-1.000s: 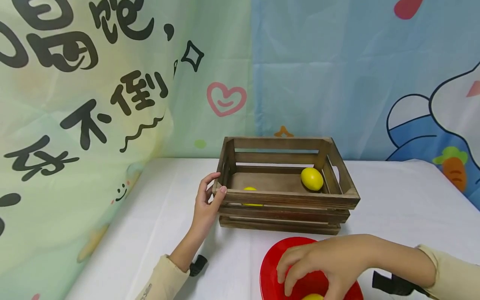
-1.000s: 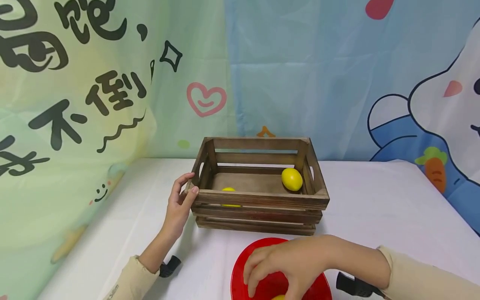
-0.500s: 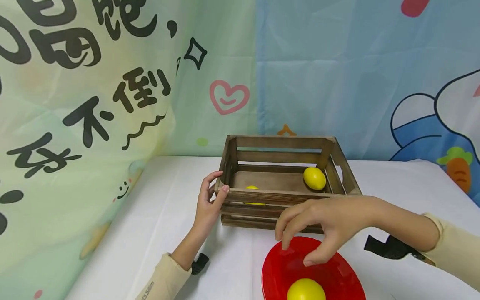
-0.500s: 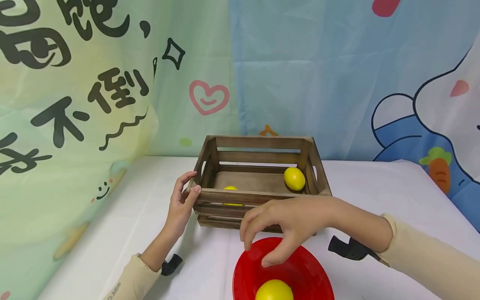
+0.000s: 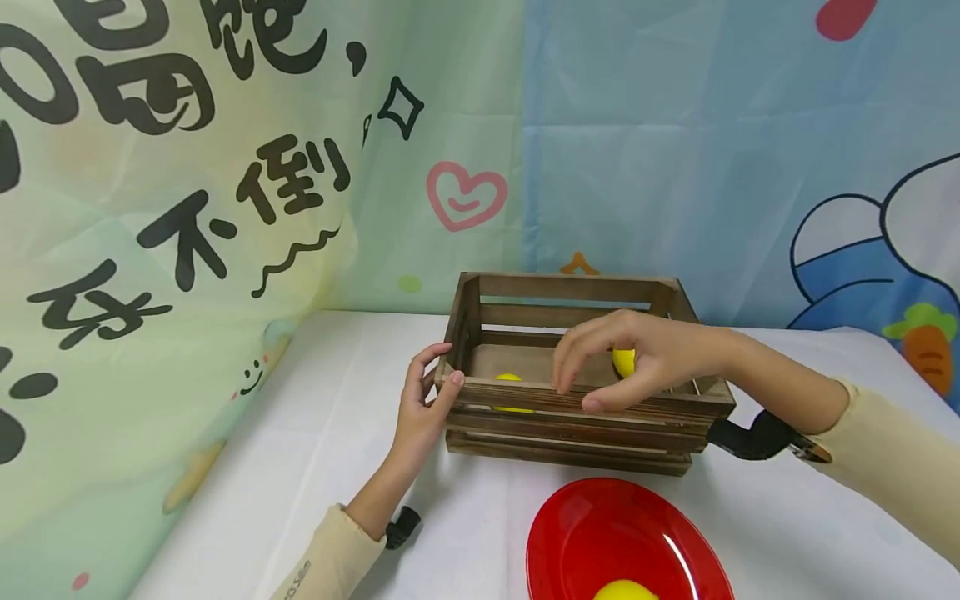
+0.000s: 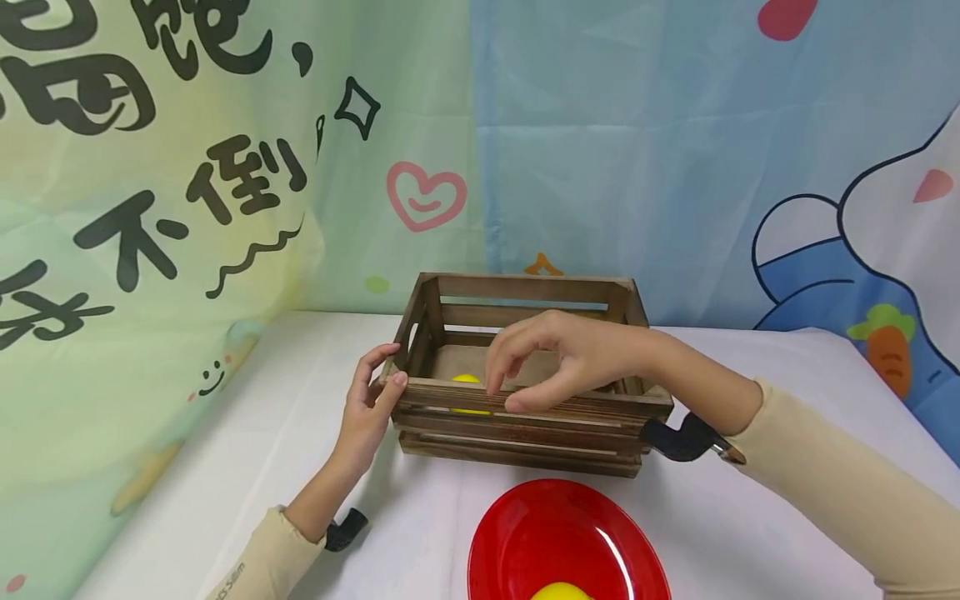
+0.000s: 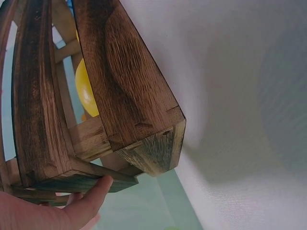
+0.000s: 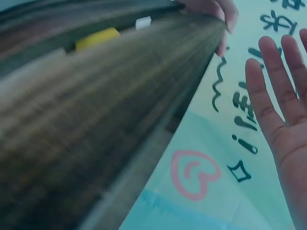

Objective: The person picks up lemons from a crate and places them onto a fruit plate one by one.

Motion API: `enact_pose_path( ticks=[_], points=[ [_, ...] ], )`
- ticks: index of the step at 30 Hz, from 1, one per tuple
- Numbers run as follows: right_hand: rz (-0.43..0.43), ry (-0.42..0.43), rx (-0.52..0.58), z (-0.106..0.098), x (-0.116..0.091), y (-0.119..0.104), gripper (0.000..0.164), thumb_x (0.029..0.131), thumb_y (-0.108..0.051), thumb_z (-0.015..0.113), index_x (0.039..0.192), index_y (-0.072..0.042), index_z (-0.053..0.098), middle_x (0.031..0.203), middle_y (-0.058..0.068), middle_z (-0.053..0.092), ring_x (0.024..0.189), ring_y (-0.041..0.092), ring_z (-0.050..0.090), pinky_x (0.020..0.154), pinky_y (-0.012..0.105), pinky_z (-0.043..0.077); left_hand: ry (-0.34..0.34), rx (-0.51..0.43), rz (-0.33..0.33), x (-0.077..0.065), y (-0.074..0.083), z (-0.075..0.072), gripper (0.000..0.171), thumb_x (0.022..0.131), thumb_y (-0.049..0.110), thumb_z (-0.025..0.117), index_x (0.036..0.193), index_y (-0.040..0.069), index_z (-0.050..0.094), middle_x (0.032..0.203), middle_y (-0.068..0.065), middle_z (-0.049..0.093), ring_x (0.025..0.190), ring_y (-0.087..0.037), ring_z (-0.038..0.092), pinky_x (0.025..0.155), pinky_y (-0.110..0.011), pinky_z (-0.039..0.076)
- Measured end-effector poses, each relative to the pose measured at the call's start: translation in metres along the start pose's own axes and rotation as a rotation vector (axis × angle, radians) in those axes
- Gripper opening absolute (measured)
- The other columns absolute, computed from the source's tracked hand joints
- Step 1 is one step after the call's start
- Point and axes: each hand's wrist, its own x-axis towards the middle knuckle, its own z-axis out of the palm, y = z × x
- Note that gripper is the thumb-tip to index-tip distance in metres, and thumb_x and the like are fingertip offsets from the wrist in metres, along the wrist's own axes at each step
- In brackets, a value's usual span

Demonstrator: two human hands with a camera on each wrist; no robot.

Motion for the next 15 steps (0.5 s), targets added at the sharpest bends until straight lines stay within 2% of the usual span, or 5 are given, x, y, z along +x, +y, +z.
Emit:
enact_pose_path(
  ticks=[4, 8, 15],
  points=[
    [0.018, 0.031, 0.011, -0.012, 0.004, 0.008, 0.032, 0.083, 0.005, 0.070, 0.108, -0.015, 0.069, 0.110, 0.000, 0.067, 0.105, 0.016, 0.060, 0.085, 0.033, 0.052, -0.004, 0.000, 0.008, 0.001, -0.001, 0.000, 0.043, 0.096, 0.017, 0.058, 0.137, 0.015, 0.046, 0.147, -0.006, 0.038, 0.122, -0.031, 0.052, 0.086, -0.039, 0.046],
    [0.065, 0.057, 0.073, -0.021, 0.007, 0.017, 0.034, 0.085, 0.008, 0.067, 0.110, -0.014, 0.069, 0.113, 0.005, 0.066, 0.105, 0.019, 0.060, 0.085, 0.034, 0.053, -0.008, -0.011, 0.012, 0.001, -0.002, 0.000, 0.043, 0.096, 0.017, 0.058, 0.137, 0.015, 0.045, 0.148, -0.006, 0.037, 0.121, -0.031, 0.052, 0.085, -0.039, 0.046],
    [0.087, 0.132, 0.147, -0.036, 0.014, 0.035, 0.021, 0.090, 0.010, 0.059, 0.109, 0.002, 0.066, 0.112, 0.013, 0.064, 0.102, 0.021, 0.060, 0.087, 0.031, 0.052, -0.014, -0.011, 0.008, 0.001, -0.003, -0.001, 0.043, 0.096, 0.018, 0.058, 0.138, 0.017, 0.045, 0.149, -0.005, 0.036, 0.124, -0.033, 0.051, 0.086, -0.039, 0.046]
  ],
)
